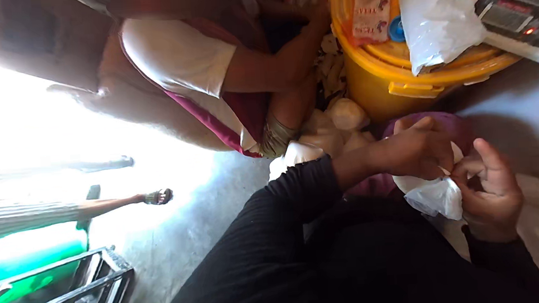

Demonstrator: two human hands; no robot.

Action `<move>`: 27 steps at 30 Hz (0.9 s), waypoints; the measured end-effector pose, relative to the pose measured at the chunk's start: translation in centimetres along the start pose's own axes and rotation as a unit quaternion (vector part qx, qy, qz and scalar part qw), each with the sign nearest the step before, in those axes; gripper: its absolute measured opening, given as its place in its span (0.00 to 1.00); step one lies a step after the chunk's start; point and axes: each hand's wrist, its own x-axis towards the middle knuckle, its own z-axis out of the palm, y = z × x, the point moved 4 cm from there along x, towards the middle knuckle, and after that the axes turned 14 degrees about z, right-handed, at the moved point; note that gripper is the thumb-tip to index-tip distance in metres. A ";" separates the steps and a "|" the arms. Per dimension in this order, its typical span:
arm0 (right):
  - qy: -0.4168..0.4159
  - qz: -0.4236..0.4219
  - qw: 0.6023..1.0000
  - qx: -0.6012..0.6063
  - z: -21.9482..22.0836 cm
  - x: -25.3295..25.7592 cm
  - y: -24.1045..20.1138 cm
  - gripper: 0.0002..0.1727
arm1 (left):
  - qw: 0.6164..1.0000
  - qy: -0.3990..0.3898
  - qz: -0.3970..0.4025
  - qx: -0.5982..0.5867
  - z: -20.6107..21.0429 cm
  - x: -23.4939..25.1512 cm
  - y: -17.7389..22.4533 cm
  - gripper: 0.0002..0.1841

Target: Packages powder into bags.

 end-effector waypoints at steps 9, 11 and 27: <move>0.091 -0.016 0.995 -0.047 -0.2 -2.3 -0.6 0.37 | 0.974 0.147 0.091 0.145 2.3 -0.8 0.8 0.06; 0.060 -0.047 0.994 -0.079 -1.1 -1.7 -0.6 0.35 | 0.980 0.140 0.091 0.108 2.1 -0.7 0.6 0.06; 0.040 -0.102 0.983 -0.145 -0.2 0.4 -1.2 0.29 | 0.996 0.078 0.027 0.045 1.2 -0.9 -0.1 0.04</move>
